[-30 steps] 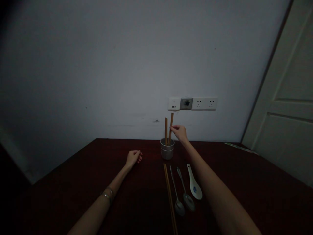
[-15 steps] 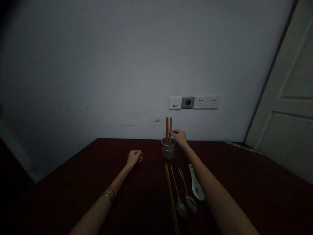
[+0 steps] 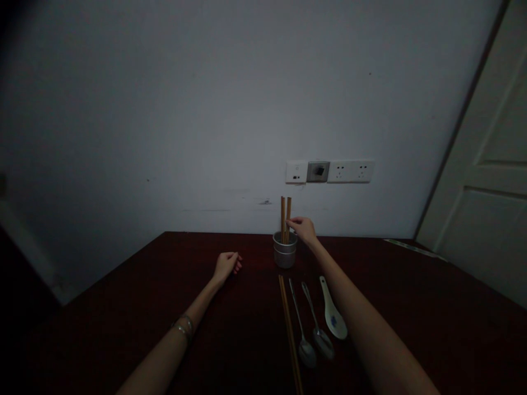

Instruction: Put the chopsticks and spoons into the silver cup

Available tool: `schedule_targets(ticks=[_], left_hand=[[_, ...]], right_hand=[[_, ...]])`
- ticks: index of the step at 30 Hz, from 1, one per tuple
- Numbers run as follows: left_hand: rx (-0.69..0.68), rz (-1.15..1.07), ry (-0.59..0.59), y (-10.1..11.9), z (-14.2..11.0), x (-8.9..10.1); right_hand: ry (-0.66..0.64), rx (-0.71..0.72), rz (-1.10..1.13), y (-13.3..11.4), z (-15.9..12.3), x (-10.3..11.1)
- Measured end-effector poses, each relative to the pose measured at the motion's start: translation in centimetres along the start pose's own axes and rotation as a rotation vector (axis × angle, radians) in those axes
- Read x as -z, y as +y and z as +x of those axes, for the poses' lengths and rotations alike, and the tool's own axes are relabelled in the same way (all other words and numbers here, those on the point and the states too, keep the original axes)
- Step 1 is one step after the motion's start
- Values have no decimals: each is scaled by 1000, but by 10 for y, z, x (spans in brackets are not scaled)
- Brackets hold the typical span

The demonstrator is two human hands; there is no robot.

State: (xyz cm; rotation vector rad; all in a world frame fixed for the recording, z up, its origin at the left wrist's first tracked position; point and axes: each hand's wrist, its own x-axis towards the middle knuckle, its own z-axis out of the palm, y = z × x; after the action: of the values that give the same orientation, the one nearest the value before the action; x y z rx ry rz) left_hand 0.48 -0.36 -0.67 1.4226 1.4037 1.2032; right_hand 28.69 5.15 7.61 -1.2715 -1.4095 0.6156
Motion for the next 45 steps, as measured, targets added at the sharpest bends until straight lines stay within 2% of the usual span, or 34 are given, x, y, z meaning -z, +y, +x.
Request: schedule_targets(ticks=[5, 12, 18, 22, 26, 30, 34, 38, 41, 45], left_hand=[[-3, -7, 4, 0, 0, 0], [14, -12, 7, 1, 0, -1], [1, -12, 4, 2, -1, -1], [5, -10, 0, 1, 0, -1], [6, -3, -6, -2, 2, -1], [-15, 11, -12, -1, 1, 0], [-38, 14, -17, -2, 2, 0], [-46, 15, -17, -6, 6, 0], [-52, 28, -23, -10, 9, 0], [-85, 50, -35, -12, 10, 0]], right_hand=[[-40, -67, 66, -6, -1, 0], [-64, -81, 110, -3, 1, -2], [-52, -70, 39, 1, 1, -2], [-97, -66, 11, 3, -2, 3], [-146, -97, 7, 14, -9, 20], [-117, -100, -94, 37, -28, 52], [-49, -95, -406, 65, -61, 93], [-99, -9, -743, 90, -101, 127], [-121, 47, -902, 99, -128, 137], [-50, 102, -1023, 99, -146, 132]])
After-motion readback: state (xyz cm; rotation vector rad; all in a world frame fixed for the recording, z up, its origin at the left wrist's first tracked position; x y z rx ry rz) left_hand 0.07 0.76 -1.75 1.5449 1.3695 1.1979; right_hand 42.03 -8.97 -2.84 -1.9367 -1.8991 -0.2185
